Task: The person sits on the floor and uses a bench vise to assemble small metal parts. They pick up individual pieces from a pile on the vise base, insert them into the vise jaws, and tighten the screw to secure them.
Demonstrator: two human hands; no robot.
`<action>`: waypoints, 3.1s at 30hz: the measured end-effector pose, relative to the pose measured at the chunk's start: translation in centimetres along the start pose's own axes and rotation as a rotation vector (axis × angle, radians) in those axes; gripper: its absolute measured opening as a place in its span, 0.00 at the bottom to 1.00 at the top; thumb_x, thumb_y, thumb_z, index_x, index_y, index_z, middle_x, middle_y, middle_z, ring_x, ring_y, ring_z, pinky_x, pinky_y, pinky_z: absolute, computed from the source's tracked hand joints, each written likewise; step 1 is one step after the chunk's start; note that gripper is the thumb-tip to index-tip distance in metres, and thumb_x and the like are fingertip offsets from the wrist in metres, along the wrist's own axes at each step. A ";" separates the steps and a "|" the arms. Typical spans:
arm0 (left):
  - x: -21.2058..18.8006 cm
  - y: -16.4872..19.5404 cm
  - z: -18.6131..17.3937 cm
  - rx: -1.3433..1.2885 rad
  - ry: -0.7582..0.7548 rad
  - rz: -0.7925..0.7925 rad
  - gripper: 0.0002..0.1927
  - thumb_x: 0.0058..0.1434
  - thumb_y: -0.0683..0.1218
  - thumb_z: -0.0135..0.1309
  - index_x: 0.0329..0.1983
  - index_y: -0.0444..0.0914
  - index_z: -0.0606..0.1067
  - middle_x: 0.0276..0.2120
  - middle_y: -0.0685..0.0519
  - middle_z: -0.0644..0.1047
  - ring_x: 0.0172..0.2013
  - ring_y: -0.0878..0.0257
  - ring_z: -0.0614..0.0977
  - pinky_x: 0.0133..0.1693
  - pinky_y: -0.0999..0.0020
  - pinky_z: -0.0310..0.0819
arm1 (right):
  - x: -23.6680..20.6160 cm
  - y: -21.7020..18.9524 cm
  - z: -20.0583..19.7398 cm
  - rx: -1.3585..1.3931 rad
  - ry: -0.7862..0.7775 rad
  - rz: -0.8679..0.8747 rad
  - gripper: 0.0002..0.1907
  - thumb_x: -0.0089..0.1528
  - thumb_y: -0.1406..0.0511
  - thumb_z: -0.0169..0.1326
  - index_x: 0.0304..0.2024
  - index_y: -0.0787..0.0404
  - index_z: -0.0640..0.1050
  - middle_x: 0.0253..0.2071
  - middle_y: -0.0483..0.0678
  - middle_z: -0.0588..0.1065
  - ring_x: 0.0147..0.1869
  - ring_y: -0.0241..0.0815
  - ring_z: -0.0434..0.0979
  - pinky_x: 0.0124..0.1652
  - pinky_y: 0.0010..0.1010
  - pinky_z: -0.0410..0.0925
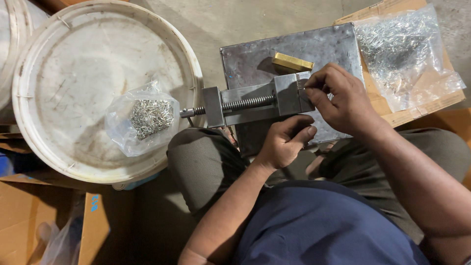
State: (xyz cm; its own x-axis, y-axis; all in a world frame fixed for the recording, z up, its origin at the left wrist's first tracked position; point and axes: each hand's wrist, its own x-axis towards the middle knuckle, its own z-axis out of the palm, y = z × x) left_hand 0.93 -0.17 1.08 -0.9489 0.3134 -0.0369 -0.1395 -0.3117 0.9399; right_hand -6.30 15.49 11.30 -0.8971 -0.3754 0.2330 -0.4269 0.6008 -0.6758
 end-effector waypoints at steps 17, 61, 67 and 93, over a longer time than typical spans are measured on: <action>0.1 -0.1 -0.3 0.019 -0.032 0.010 0.16 0.70 0.46 0.58 0.53 0.30 0.76 0.36 0.56 0.80 0.36 0.73 0.77 0.40 0.76 0.74 | -0.3 0.8 1.3 -0.099 0.102 -0.137 0.08 0.65 0.71 0.62 0.43 0.66 0.75 0.44 0.53 0.75 0.45 0.50 0.80 0.41 0.36 0.74; 0.3 2.3 1.6 0.481 0.049 0.268 0.13 0.68 0.48 0.60 0.49 0.34 0.78 0.34 0.49 0.83 0.35 0.64 0.85 0.39 0.69 0.79 | -6.6 6.5 -1.5 -0.126 0.178 0.186 0.05 0.67 0.69 0.59 0.44 0.63 0.78 0.43 0.52 0.77 0.42 0.51 0.80 0.41 0.39 0.71; 0.2 2.3 1.2 0.443 -0.027 0.348 0.12 0.73 0.49 0.55 0.49 0.34 0.77 0.36 0.46 0.80 0.37 0.62 0.83 0.39 0.68 0.77 | -9.0 2.8 2.4 0.132 0.185 0.116 0.05 0.64 0.73 0.59 0.41 0.66 0.75 0.40 0.51 0.74 0.38 0.43 0.78 0.38 0.30 0.70; 0.2 0.3 -0.7 -0.081 -0.104 -0.086 0.15 0.70 0.45 0.57 0.54 0.30 0.76 0.36 0.55 0.79 0.34 0.71 0.77 0.37 0.74 0.74 | 0.4 -0.7 -0.7 -0.158 0.052 -0.119 0.05 0.64 0.71 0.60 0.42 0.65 0.78 0.42 0.53 0.77 0.43 0.50 0.81 0.41 0.36 0.73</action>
State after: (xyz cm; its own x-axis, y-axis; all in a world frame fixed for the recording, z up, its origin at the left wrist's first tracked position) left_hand 0.49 -0.83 1.15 -0.8987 0.4316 -0.0772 -0.2455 -0.3494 0.9043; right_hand -6.43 15.46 12.34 -0.8424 -0.4154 0.3432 -0.5388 0.6595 -0.5242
